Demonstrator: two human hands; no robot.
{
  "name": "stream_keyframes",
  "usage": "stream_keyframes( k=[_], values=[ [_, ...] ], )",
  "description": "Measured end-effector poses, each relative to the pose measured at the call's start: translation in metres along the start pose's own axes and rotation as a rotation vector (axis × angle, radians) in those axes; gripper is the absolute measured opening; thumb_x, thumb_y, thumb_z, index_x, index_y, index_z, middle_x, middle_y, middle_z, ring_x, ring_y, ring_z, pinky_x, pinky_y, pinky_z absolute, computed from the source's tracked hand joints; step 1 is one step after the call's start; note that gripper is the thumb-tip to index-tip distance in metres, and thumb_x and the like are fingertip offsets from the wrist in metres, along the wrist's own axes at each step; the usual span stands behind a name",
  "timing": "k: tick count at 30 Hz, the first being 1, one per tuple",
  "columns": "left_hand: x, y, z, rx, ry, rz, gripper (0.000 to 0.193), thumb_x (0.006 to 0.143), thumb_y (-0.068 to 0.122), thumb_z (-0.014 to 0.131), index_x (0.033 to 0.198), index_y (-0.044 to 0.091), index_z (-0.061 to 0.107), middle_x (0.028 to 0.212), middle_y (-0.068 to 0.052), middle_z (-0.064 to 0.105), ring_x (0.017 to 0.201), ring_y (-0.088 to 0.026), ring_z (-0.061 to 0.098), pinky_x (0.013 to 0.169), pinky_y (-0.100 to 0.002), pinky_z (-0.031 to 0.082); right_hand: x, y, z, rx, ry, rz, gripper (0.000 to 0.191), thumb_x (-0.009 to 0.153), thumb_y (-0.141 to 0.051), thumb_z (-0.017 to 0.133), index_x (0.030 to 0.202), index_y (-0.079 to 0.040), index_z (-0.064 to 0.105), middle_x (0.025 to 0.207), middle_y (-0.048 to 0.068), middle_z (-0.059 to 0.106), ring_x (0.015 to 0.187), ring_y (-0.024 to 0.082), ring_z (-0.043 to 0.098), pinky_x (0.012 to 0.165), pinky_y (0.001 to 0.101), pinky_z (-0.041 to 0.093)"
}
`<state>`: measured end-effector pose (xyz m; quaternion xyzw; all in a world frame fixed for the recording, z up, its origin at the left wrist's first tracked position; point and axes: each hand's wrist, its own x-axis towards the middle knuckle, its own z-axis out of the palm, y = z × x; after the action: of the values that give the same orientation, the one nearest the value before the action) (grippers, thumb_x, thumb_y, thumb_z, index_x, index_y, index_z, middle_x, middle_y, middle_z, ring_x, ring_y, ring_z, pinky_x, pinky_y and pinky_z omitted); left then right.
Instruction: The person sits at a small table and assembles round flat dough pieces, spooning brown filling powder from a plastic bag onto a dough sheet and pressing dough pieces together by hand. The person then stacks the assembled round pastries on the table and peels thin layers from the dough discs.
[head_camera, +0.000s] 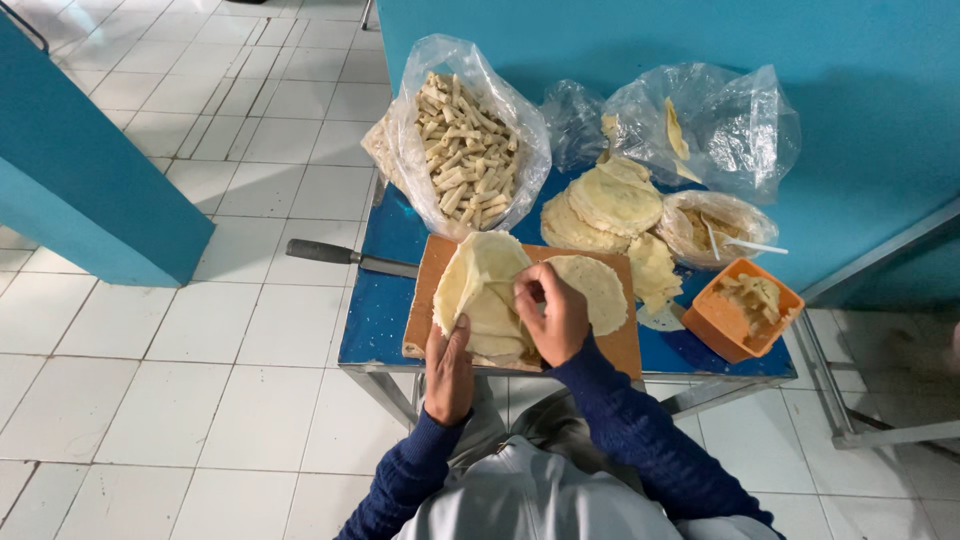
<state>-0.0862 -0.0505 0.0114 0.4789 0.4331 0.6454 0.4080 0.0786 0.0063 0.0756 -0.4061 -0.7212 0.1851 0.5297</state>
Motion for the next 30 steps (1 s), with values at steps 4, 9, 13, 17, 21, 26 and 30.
stream_keyframes(
  k=[4, 9, 13, 17, 21, 26, 30],
  values=[
    [-0.003, -0.011, -0.021, 0.569, 0.011, 0.36, 0.036, 0.103, 0.002, 0.049, 0.138, 0.001, 0.058, 0.138, -0.017, 0.058, 0.119, -0.025, 0.058, 0.093, -0.034, 0.051, 0.008, 0.051, 0.001, 0.421, -0.084, 0.302, 0.002, 0.102, -0.006, 0.062, 0.101, -0.004, 0.061, 0.083, -0.004, 0.057, 0.073, 0.003, 0.05, 0.066, 0.0219, 0.043],
    [0.002, -0.009, -0.037, 0.333, -0.017, 0.304, 0.044, 0.096, -0.006, 0.051, 0.139, -0.001, 0.056, 0.142, -0.02, 0.056, 0.13, -0.031, 0.056, 0.105, -0.037, 0.049, 0.013, 0.105, 0.008, 0.568, -0.053, 0.37, 0.006, 0.104, -0.01, 0.062, 0.102, -0.004, 0.062, 0.087, -0.007, 0.053, 0.08, 0.001, 0.046, 0.074, 0.0196, 0.04],
    [0.013, -0.005, -0.035, -0.523, 0.034, -0.191, 0.038, 0.102, 0.005, 0.047, 0.139, -0.004, 0.052, 0.138, -0.016, 0.059, 0.129, -0.027, 0.058, 0.105, -0.038, 0.048, 0.015, 0.131, 0.012, 0.813, -0.007, 0.44, 0.009, 0.104, -0.012, 0.062, 0.103, -0.003, 0.063, 0.094, -0.005, 0.061, 0.088, 0.003, 0.055, 0.082, 0.0212, 0.045],
    [0.016, 0.001, -0.047, 0.622, 0.0, 0.563, 0.036, 0.109, 0.018, 0.051, 0.136, -0.004, 0.055, 0.139, -0.019, 0.06, 0.131, -0.026, 0.059, 0.111, -0.034, 0.048, 0.018, 0.15, -0.002, 0.548, 0.014, 0.267, 0.011, 0.104, -0.013, 0.06, 0.109, -0.004, 0.064, 0.105, -0.003, 0.065, 0.101, 0.005, 0.06, 0.092, 0.0217, 0.046],
    [0.031, 0.01, -0.045, -0.313, -0.01, -0.185, 0.04, 0.104, 0.013, 0.045, 0.137, -0.007, 0.054, 0.131, -0.015, 0.066, 0.12, -0.024, 0.062, 0.102, -0.036, 0.049, 0.033, 0.157, -0.023, 0.648, 0.141, 0.379, 0.009, 0.103, -0.012, 0.064, 0.108, -0.005, 0.065, 0.101, -0.003, 0.063, 0.095, 0.004, 0.058, 0.087, 0.022, 0.046],
    [0.046, 0.035, -0.039, 0.101, 0.003, -0.13, 0.044, 0.1, 0.011, 0.051, 0.142, -0.003, 0.049, 0.126, -0.015, 0.067, 0.111, -0.022, 0.064, 0.095, -0.035, 0.051, 0.039, 0.133, -0.058, 0.809, 0.064, 0.321, 0.007, 0.108, -0.01, 0.061, 0.113, -0.006, 0.063, 0.101, -0.004, 0.061, 0.094, 0.005, 0.056, 0.086, 0.0221, 0.047],
    [0.03, 0.054, -0.023, 0.832, 0.192, 0.481, 0.057, 0.094, 0.01, 0.066, 0.144, -0.004, 0.043, 0.129, -0.02, 0.055, 0.118, -0.03, 0.054, 0.1, -0.041, 0.047, 0.033, 0.101, -0.07, 1.066, 0.018, 0.428, 0.007, 0.106, -0.011, 0.058, 0.113, -0.008, 0.059, 0.101, -0.001, 0.065, 0.093, 0.01, 0.066, 0.081, 0.0272, 0.055]
  ],
)
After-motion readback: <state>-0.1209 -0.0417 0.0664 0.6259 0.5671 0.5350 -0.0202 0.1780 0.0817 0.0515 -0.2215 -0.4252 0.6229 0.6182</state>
